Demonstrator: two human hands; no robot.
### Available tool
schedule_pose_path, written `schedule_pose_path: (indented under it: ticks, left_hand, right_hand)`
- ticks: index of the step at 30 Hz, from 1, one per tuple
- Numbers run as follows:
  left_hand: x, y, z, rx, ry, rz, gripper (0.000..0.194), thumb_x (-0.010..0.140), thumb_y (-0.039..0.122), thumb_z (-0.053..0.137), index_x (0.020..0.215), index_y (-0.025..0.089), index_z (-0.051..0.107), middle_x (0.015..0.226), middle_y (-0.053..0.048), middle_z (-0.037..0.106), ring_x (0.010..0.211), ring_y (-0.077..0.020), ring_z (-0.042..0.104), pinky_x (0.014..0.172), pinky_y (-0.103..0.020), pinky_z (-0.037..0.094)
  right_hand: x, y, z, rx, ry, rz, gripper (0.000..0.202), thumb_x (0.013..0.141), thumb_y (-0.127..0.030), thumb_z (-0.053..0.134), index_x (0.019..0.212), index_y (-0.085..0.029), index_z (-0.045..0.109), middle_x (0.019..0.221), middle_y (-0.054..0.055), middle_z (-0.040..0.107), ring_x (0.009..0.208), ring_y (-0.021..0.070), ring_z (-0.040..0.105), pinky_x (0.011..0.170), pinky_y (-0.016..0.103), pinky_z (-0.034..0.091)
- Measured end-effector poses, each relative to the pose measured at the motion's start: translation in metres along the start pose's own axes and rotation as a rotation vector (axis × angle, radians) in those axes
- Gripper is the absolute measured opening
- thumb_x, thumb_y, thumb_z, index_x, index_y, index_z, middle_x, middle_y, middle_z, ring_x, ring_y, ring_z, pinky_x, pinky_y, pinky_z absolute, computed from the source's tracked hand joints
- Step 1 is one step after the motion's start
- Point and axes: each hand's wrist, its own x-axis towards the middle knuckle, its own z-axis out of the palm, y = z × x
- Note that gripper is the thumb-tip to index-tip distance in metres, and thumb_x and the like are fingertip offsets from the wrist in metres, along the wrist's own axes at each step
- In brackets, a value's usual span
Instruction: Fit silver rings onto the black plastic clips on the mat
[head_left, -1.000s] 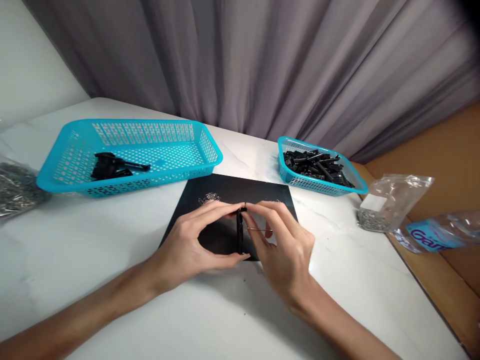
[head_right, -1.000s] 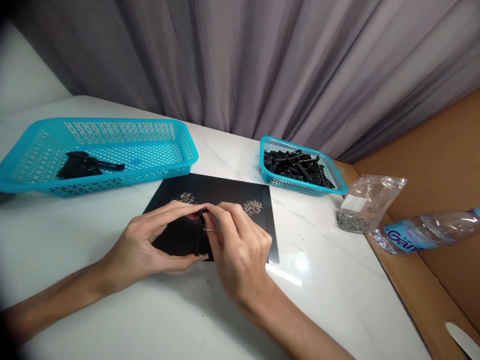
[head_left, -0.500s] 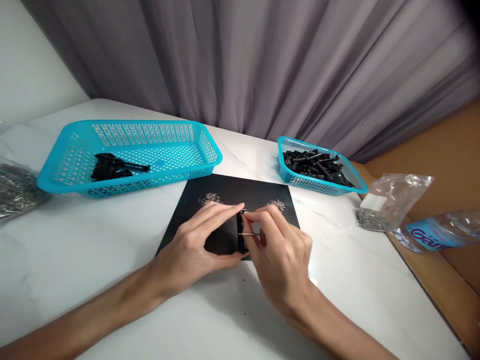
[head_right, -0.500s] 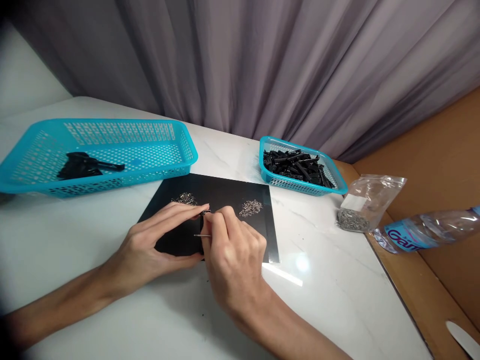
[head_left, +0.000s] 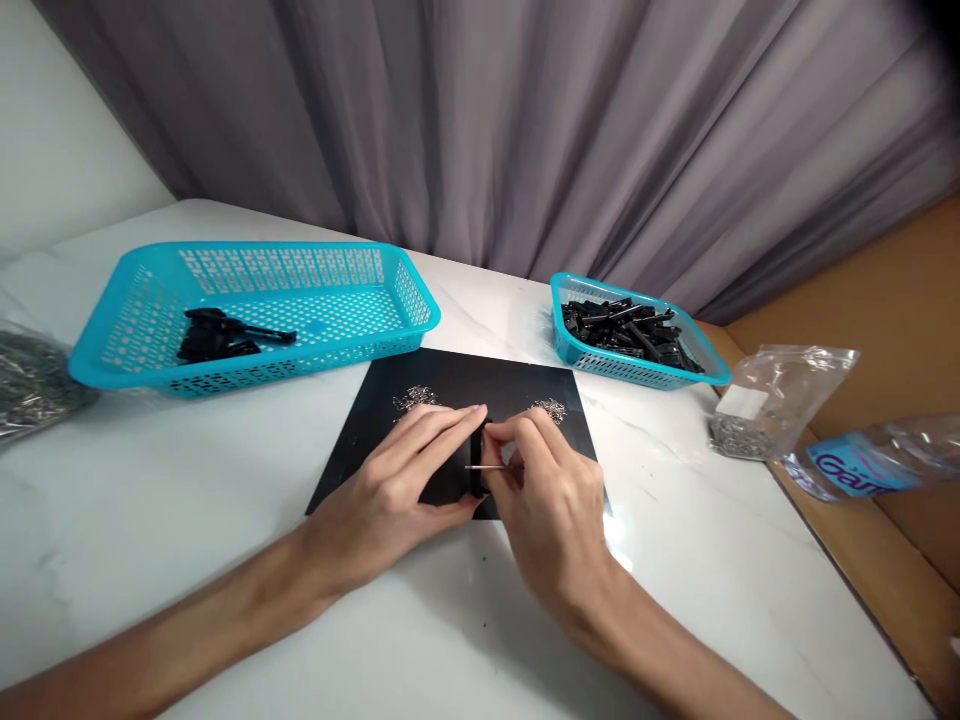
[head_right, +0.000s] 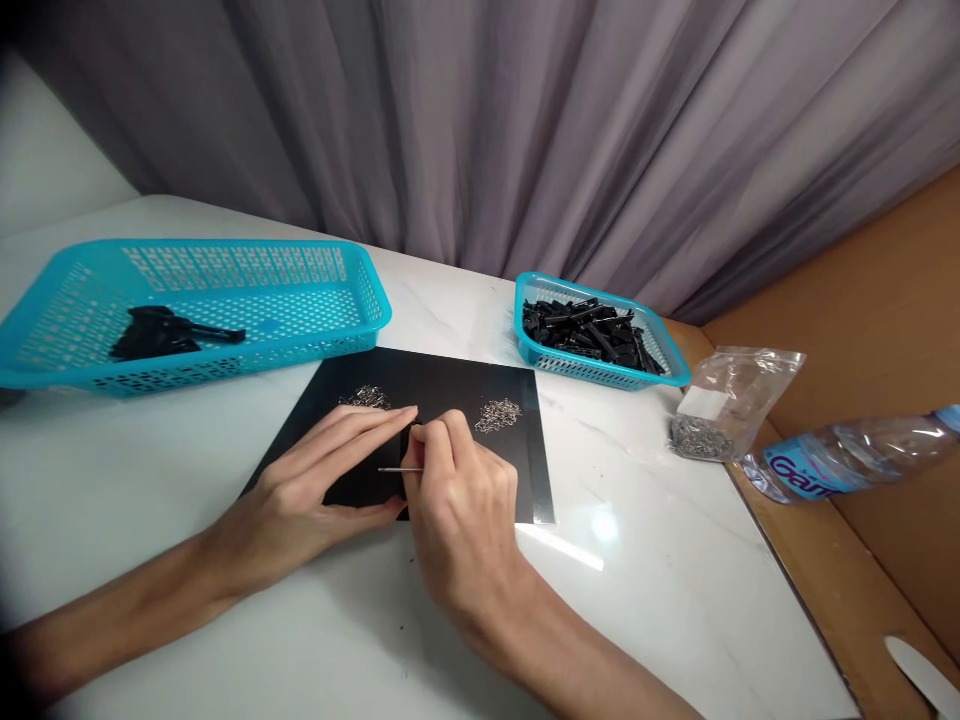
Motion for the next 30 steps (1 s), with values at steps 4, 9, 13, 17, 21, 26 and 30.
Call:
schedule_pose_path:
  ticks: [4, 9, 13, 17, 21, 26, 30]
  left_hand:
    - [0.002, 0.003, -0.001, 0.009, 0.021, -0.005, 0.067, 0.088, 0.010, 0.073, 0.149, 0.019, 0.046, 0.132, -0.012, 0.064, 0.124, -0.0271, 0.060, 0.115, -0.048, 0.046]
    - [0.005, 0.003, -0.004, -0.109, 0.069, -0.097, 0.066, 0.082, 0.016, 0.080, 0.142, 0.020, 0.054, 0.129, -0.009, 0.067, 0.118, -0.0262, 0.064, 0.110, -0.046, 0.050]
    - [0.003, 0.001, -0.005, -0.157, 0.090, -0.084, 0.068, 0.078, 0.013, 0.080, 0.141, 0.020, 0.055, 0.129, -0.009, 0.068, 0.115, -0.0259, 0.065, 0.109, -0.046, 0.050]
    - [0.000, 0.000, -0.005, -0.202, 0.095, -0.115, 0.069, 0.076, 0.017, 0.084, 0.140, 0.020, 0.057, 0.125, -0.009, 0.069, 0.113, -0.0254, 0.067, 0.109, -0.045, 0.052]
    - [-0.005, -0.004, -0.004, -0.305, 0.045, -0.205, 0.071, 0.071, 0.025, 0.089, 0.136, 0.021, 0.061, 0.122, -0.008, 0.071, 0.110, -0.0251, 0.070, 0.101, -0.040, 0.058]
    - [-0.007, -0.009, -0.001, -0.404, 0.038, -0.273, 0.070, 0.066, 0.030, 0.093, 0.131, 0.022, 0.065, 0.121, -0.007, 0.073, 0.108, -0.0243, 0.070, 0.098, -0.036, 0.061]
    - [-0.006, -0.009, -0.003, -0.414, 0.033, -0.263, 0.069, 0.066, 0.029, 0.093, 0.130, 0.024, 0.066, 0.122, -0.007, 0.072, 0.109, -0.0240, 0.069, 0.099, -0.036, 0.060]
  right_hand:
    - [0.000, -0.001, 0.000, -0.004, 0.020, -0.011, 0.021, 0.098, -0.007, 0.048, 0.086, -0.017, 0.062, 0.073, 0.001, 0.062, 0.048, 0.0089, 0.052, 0.043, 0.025, 0.035]
    - [-0.006, -0.001, 0.002, 0.123, 0.129, 0.014, 0.012, 0.099, -0.011, 0.057, 0.099, -0.018, 0.066, 0.084, 0.003, 0.070, 0.054, 0.0088, 0.054, 0.051, 0.026, 0.041]
    - [-0.011, 0.002, 0.004, 0.323, 0.121, -0.009, 0.016, 0.098, -0.007, 0.057, 0.102, -0.019, 0.067, 0.085, 0.004, 0.069, 0.059, 0.0103, 0.055, 0.053, 0.026, 0.043]
    - [-0.006, 0.008, -0.001, 0.362, 0.005, -0.079, 0.016, 0.097, -0.008, 0.058, 0.102, -0.018, 0.069, 0.087, 0.005, 0.071, 0.058, 0.0099, 0.055, 0.051, 0.026, 0.042]
    - [0.006, 0.018, -0.012, 0.518, -0.150, 0.050, 0.013, 0.094, -0.012, 0.061, 0.095, -0.018, 0.073, 0.088, 0.005, 0.072, 0.071, 0.0135, 0.062, 0.058, 0.027, 0.046]
    - [0.019, 0.031, -0.016, 0.779, -0.372, 0.356, 0.014, 0.095, -0.028, 0.066, 0.089, -0.021, 0.076, 0.089, 0.003, 0.073, 0.074, 0.0141, 0.061, 0.061, 0.026, 0.044]
    - [0.019, 0.035, -0.012, 0.900, -0.396, 0.543, 0.017, 0.091, -0.038, 0.072, 0.089, -0.021, 0.076, 0.088, 0.002, 0.074, 0.066, 0.0118, 0.055, 0.057, 0.026, 0.038]
